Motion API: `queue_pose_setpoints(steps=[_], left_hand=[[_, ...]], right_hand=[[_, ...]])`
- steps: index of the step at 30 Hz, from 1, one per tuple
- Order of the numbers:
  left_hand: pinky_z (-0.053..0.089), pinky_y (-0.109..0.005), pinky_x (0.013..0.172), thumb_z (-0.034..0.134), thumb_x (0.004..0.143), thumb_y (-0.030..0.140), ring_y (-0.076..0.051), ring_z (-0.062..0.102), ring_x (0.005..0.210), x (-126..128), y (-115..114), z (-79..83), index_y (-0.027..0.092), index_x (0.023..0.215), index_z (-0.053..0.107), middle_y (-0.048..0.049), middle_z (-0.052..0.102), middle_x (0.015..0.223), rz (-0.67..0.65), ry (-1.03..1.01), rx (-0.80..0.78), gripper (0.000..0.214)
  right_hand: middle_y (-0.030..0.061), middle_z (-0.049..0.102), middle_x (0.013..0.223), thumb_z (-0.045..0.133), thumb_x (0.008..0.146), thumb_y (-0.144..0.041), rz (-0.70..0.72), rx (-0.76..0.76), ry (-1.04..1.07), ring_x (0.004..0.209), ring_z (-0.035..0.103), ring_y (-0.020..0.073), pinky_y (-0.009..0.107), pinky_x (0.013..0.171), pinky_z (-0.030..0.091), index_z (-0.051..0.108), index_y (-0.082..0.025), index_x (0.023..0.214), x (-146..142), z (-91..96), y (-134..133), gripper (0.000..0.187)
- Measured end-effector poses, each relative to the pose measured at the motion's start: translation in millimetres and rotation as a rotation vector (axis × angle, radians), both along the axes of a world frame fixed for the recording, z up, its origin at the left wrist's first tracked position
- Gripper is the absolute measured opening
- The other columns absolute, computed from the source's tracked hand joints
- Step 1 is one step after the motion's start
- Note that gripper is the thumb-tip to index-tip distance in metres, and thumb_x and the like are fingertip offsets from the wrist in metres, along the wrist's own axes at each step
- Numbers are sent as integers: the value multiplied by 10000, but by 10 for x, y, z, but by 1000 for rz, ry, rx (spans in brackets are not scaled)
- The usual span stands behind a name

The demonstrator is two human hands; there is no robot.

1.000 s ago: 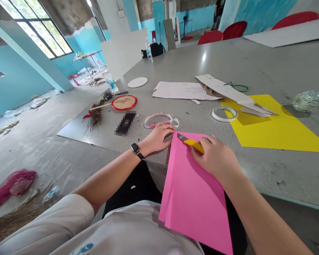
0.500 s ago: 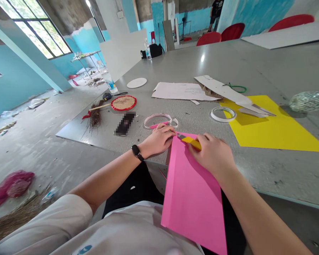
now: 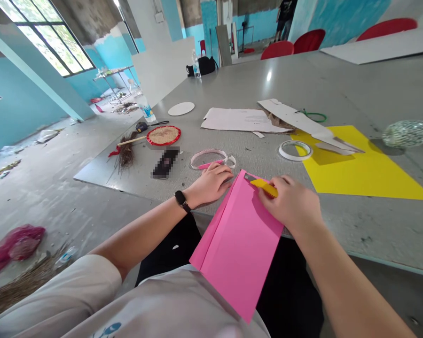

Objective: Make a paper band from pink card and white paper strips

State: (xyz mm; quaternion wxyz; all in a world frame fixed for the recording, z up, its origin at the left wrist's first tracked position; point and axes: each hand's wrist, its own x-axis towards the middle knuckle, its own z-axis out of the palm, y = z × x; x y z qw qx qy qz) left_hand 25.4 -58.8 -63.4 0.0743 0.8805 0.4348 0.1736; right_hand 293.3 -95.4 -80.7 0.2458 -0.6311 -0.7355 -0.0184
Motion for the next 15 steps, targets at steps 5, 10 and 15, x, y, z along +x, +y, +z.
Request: queue_pose_setpoints(steps=[5, 10, 15], left_hand=[[440, -525, 1254, 403, 1129, 245, -283, 527, 1477, -28, 14, -16, 199, 1458, 670, -101, 647, 1581, -140, 4, 13, 426], [446, -516, 1246, 438, 1106, 225, -290, 564, 1432, -22, 2, -12, 185, 1446, 688, -102, 680, 1544, -102, 20, -5, 425], [446, -527, 1249, 441, 1092, 211, -292, 561, 1437, -11, 13, -36, 184, 1449, 694, -105, 674, 1558, -93, 20, -11, 438]], right_hand=[[116, 704, 979, 501, 941, -677, 50, -10, 0, 710, 495, 173, 305, 638, 235, 684, -180, 894, -55, 29, 24, 532], [113, 691, 956, 514, 934, -639, 69, 25, -28, 677, 447, 160, 309, 627, 218, 679, -172, 881, -69, 30, 28, 499], [119, 704, 1013, 534, 915, -635, 23, 0, -21, 702, 479, 170, 304, 639, 220, 689, -176, 923, -32, 21, 13, 485]])
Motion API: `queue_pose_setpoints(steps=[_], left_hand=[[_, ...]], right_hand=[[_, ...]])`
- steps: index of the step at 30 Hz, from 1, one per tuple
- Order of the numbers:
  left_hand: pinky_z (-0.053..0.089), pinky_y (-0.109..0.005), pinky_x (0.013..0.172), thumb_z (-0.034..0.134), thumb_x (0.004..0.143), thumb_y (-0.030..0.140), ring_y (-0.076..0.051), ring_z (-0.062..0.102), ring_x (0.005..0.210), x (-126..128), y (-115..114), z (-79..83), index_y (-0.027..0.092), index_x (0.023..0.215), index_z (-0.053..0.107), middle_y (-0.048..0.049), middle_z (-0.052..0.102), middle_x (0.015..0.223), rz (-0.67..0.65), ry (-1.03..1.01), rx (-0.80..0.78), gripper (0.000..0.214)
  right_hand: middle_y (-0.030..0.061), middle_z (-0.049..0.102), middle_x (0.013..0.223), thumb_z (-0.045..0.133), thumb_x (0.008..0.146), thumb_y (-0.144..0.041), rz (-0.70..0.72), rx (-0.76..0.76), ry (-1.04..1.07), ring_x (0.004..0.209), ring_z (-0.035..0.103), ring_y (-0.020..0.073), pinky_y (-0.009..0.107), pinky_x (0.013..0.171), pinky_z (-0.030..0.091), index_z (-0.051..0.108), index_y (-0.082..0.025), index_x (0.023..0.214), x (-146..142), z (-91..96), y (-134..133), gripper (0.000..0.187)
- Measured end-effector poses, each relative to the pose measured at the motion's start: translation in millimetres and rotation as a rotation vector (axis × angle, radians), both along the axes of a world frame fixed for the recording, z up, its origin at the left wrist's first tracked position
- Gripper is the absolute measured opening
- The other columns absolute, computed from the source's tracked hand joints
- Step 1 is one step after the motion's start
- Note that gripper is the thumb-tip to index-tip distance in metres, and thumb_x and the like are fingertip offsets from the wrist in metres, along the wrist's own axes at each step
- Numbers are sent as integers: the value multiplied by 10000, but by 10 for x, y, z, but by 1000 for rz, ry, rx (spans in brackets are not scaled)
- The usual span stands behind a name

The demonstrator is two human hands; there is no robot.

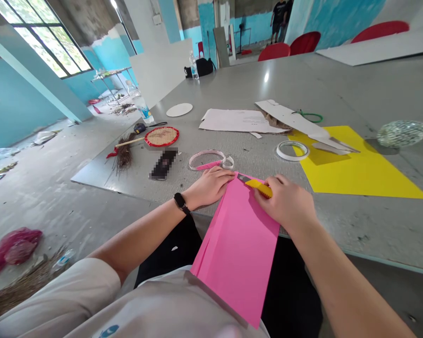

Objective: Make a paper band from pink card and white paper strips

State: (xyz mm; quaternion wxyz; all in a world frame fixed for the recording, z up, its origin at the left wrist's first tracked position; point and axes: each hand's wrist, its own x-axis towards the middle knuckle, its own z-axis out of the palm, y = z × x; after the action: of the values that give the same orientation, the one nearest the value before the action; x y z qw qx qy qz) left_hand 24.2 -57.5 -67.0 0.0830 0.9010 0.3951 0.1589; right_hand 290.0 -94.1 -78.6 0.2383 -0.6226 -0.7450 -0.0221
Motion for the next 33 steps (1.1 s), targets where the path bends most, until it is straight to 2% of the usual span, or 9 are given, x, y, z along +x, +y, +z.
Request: queue_pose_setpoints(steps=[8, 11, 13, 16, 22, 25, 29, 31, 33], left_hand=[[445, -498, 1257, 444, 1112, 250, -281, 603, 1391, -18, -5, 23, 155, 1323, 745, -118, 712, 1487, -30, -40, 25, 379], [474, -525, 1226, 556, 1095, 442, -325, 616, 1358, -29, -53, 83, 142, 1278, 754, -163, 709, 1436, -30, -44, 9, 403], [475, -564, 1223, 693, 1010, 563, -362, 599, 1379, -44, -99, 105, 153, 1330, 742, -186, 670, 1456, -22, -44, -13, 522], [451, -596, 1253, 768, 963, 539, -377, 540, 1467, -98, -195, 100, 215, 1415, 721, -191, 587, 1516, 7, -59, -44, 559], [454, -607, 1253, 794, 953, 521, -377, 511, 1469, -371, -385, 126, 251, 1316, 775, -174, 554, 1495, 164, -95, -100, 452], [495, -527, 1217, 781, 977, 459, -320, 582, 1364, -536, -433, 183, 236, 1271, 782, -143, 621, 1396, 147, -90, -139, 369], [516, -458, 1176, 664, 1057, 386, -276, 625, 1301, -672, -599, 205, 205, 1244, 775, -152, 642, 1419, 136, -133, -94, 283], [517, -473, 1165, 614, 1080, 395, -282, 621, 1303, -696, -749, 185, 223, 1274, 766, -148, 649, 1433, 212, -151, -63, 300], [521, -520, 1147, 671, 1044, 457, -319, 608, 1314, -700, -896, 161, 236, 1328, 743, -146, 668, 1425, 312, -140, -63, 367]], right_hand=[[132, 704, 1059, 502, 957, -668, -51, -41, 26, 780, 562, 219, 323, 639, 278, 648, -192, 971, 128, -29, -35, 497], [161, 706, 1101, 456, 946, -846, -21, -112, 30, 803, 601, 258, 326, 648, 310, 647, -195, 1063, 129, -21, -95, 689], [175, 705, 1138, 470, 853, -996, 5, -172, 30, 868, 646, 307, 334, 666, 350, 653, -199, 1123, 133, -17, -111, 862], [177, 706, 1164, 509, 773, -1070, 7, -223, 36, 931, 677, 344, 354, 683, 393, 664, -209, 1166, 186, -34, -48, 959], [215, 713, 1154, 596, 876, -925, -31, -200, 13, 935, 680, 368, 383, 660, 393, 691, -193, 1140, 399, -40, 342, 784], [231, 710, 1130, 645, 928, -813, -86, -241, -22, 909, 658, 353, 393, 673, 373, 671, -183, 1136, 449, 55, 600, 665], [218, 680, 1032, 654, 986, -688, -96, -260, -100, 818, 575, 279, 381, 684, 321, 653, -157, 1105, 389, 226, 978, 544], [213, 666, 1009, 662, 1006, -603, -89, -258, -115, 804, 546, 252, 377, 704, 304, 661, -138, 1086, 318, 306, 1169, 472], [215, 656, 996, 685, 1006, -522, -88, -252, -123, 808, 538, 239, 376, 725, 292, 674, -117, 1073, 229, 388, 1338, 410]])
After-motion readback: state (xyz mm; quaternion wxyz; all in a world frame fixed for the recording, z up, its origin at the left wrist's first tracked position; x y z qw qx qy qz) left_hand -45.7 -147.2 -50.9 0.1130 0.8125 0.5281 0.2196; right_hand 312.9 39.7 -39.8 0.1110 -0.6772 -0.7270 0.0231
